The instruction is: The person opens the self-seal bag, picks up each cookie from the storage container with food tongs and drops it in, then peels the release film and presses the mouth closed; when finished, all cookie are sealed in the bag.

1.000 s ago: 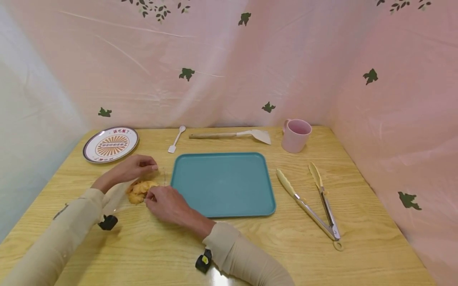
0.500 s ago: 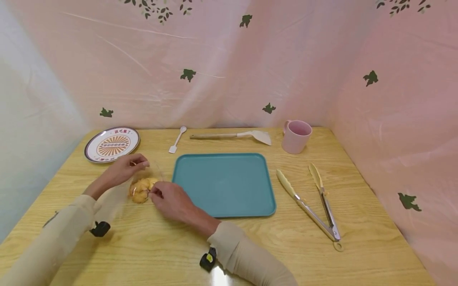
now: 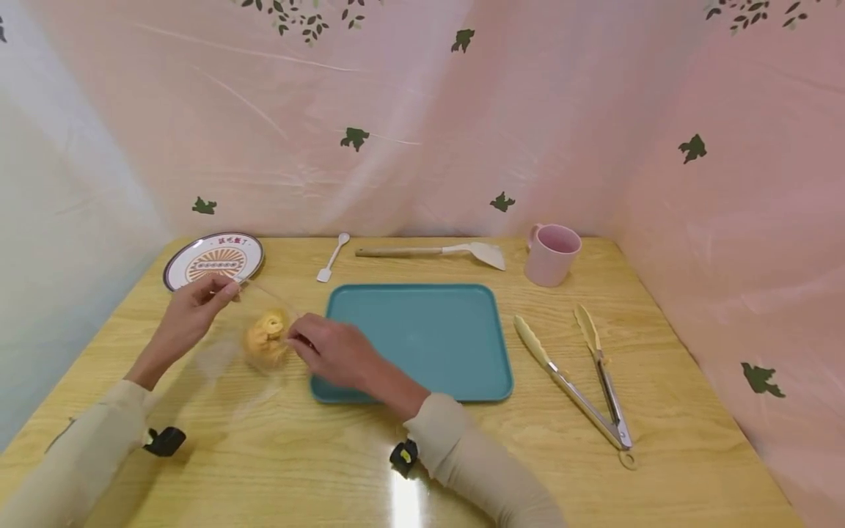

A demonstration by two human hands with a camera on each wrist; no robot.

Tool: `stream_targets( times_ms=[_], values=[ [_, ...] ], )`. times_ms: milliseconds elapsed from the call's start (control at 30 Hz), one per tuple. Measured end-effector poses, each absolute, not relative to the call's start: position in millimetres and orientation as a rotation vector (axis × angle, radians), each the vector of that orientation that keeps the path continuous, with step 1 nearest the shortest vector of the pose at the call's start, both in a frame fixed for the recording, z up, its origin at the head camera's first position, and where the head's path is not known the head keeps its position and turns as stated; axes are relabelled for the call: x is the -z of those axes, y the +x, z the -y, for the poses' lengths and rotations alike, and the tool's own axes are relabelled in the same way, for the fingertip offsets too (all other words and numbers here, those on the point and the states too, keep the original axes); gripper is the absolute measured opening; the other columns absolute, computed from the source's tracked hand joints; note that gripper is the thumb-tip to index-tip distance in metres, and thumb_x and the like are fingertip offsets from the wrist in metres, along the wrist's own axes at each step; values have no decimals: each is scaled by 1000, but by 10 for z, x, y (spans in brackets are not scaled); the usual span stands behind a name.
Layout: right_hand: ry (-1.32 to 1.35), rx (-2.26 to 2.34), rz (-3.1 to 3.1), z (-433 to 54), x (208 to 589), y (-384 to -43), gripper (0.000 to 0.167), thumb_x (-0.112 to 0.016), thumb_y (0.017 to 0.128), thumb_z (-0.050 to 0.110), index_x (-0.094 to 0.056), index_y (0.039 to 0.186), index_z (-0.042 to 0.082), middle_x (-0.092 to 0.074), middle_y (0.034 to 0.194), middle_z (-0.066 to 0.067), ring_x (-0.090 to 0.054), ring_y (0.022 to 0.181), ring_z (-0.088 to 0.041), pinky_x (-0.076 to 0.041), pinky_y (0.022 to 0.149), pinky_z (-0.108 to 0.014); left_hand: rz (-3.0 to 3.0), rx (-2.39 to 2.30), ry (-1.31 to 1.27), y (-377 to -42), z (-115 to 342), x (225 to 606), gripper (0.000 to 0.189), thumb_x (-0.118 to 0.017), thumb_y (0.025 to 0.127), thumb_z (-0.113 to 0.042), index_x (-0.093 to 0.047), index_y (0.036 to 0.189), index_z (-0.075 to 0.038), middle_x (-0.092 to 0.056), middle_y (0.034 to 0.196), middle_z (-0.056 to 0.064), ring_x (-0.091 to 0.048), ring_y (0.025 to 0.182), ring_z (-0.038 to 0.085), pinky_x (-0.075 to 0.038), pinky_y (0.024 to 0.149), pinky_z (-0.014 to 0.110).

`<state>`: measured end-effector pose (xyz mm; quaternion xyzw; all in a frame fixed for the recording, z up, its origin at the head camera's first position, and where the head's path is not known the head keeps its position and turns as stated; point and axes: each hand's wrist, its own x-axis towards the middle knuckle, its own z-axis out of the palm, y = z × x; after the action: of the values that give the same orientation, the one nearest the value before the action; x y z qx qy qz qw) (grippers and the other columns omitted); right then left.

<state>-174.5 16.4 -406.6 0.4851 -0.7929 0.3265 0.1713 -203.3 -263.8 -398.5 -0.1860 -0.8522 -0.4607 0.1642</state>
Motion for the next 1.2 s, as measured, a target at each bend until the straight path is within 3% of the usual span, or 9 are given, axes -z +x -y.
stream_targets(
  times_ms=[300,400,467,633,700,933,1067,1200],
  values=[
    [1538,-721,1971,-544,3620,-1882,4,-67,100,2,-66,103,4,-64,93,-5,-57,73,-12,-49,66,-18,2213,1413,-555,-1857,2456,3614,12,-57,105,1,-65,103,9,-64,91,-6,-52,76,12,-42,67,18],
    [1516,-713,1915,-713,3454,-1894,9,-70,97,0,-66,104,2,-67,90,-6,-59,68,-12,-51,62,-22,2099,1512,-606,-1800,2341,3469,12,-55,105,4,-62,102,13,-65,90,-1,-52,74,12,-42,65,21],
    [1491,-718,1892,-833,3352,-1885,5,-67,101,5,-66,105,2,-69,89,-6,-61,66,-13,-52,60,-24,2037,1576,-648,-1766,2251,3383,12,-54,105,6,-61,101,15,-65,90,4,-52,74,13,-43,65,22],
    [1450,-819,1895,-1129,3175,-1845,33,-50,111,29,-67,104,2,-71,88,-5,-66,68,-12,-55,60,-27,1983,1614,-715,-1690,1970,3211,9,-55,103,8,-60,100,15,-67,89,5,-60,80,13,-49,75,23],
    [1432,-919,1906,-1241,3139,-1825,36,-52,110,32,-68,105,1,-72,91,-5,-68,72,-12,-57,65,-26,1957,1634,-734,-1666,1848,3159,9,-55,103,8,-60,100,15,-68,87,4,-63,81,14,-50,77,24],
    [1311,-1147,1936,-1502,3156,-1760,41,-67,103,31,-61,121,-5,-72,114,-12,-71,95,-22,-56,81,-26,1837,1748,-835,-1613,1472,3049,11,-53,105,6,-57,101,16,-67,87,9,-65,77,16,-53,67,23],
    [1239,-1106,1933,-1551,3206,-1742,39,-64,105,26,-55,125,-6,-70,114,-15,-70,91,-23,-55,82,-24,1856,1714,-862,-1588,1347,3048,10,-49,106,5,-55,102,14,-64,90,19,-64,79,16,-53,67,23],
    [1186,-1091,1912,-1572,3251,-1724,37,-61,107,26,-55,122,-7,-70,109,-15,-69,84,-21,-54,80,-22,1895,1667,-854,-1579,1267,3082,11,-46,108,3,-52,104,12,-66,95,21,-65,84,17,-54,72,26]
  ],
)
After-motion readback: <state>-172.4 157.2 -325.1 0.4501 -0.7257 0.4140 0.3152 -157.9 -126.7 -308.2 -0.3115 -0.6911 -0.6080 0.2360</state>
